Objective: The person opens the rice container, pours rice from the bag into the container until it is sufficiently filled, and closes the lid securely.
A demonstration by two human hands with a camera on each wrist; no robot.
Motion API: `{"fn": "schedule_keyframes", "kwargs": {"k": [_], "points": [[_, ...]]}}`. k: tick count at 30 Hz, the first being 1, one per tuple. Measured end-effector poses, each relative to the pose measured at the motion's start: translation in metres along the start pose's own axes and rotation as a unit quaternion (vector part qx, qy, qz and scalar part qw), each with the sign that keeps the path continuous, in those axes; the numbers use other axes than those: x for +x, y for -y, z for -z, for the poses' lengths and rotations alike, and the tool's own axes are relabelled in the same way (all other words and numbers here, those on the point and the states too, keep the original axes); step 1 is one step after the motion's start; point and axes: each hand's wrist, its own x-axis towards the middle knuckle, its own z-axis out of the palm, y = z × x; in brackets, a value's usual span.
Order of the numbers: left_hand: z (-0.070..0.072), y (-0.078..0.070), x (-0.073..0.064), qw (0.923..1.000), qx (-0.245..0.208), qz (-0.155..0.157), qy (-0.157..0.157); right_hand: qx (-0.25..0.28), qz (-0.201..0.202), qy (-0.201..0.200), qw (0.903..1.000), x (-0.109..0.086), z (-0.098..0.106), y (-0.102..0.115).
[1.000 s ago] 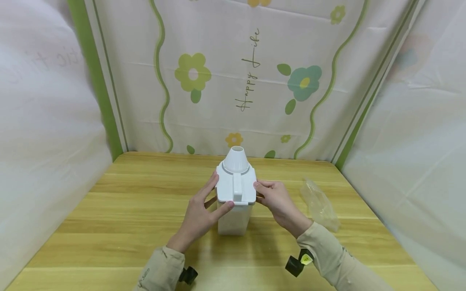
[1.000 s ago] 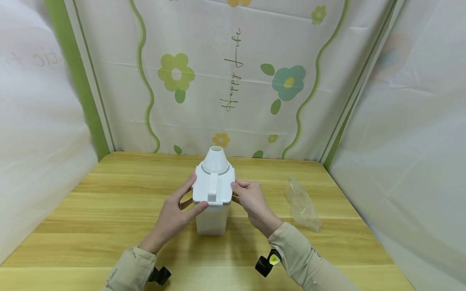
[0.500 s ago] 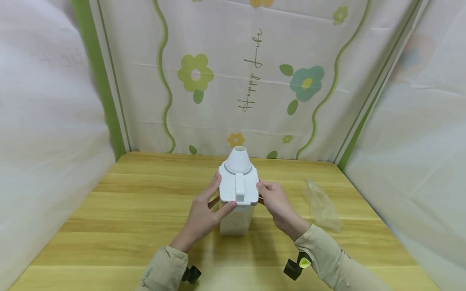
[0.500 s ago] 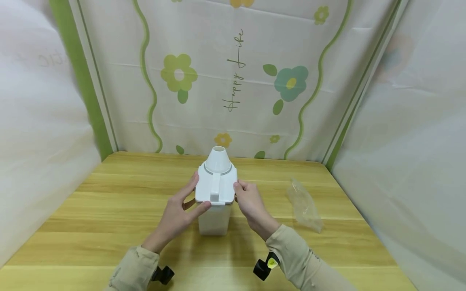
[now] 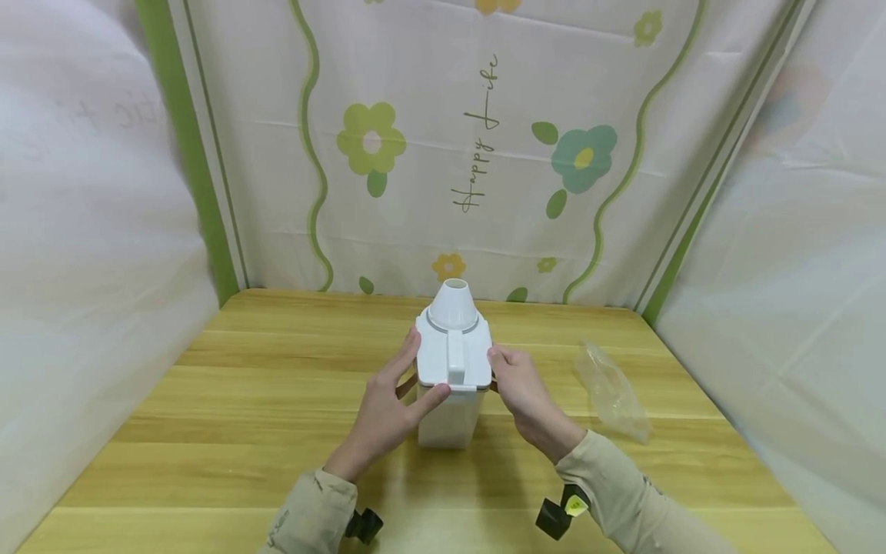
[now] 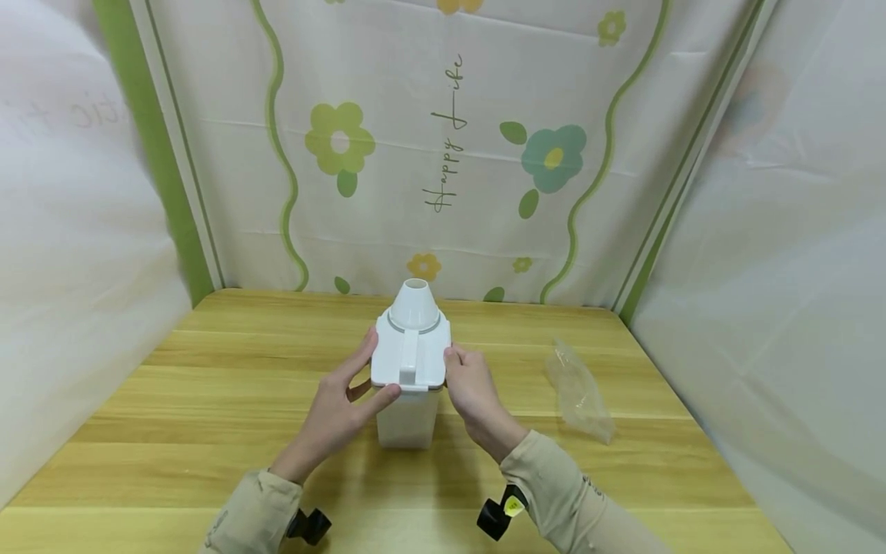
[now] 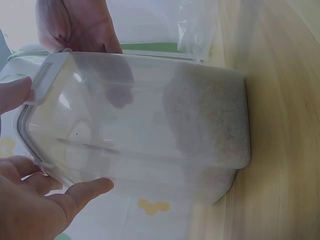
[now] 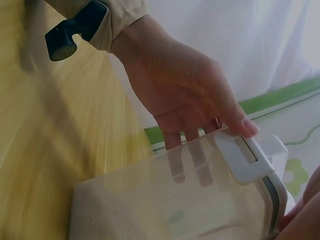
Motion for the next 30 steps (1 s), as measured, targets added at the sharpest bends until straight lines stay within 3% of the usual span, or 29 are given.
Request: {"fn": "schedule_keyframes", "kwargs": {"k": [30], "points": [[-0.0012, 0.0014, -0.0014, 1.0000, -0.005, 0.001, 0.003, 0.007, -0.018, -0.019, 0.9996, -0.0019, -0.0050, -0.0004]]}}
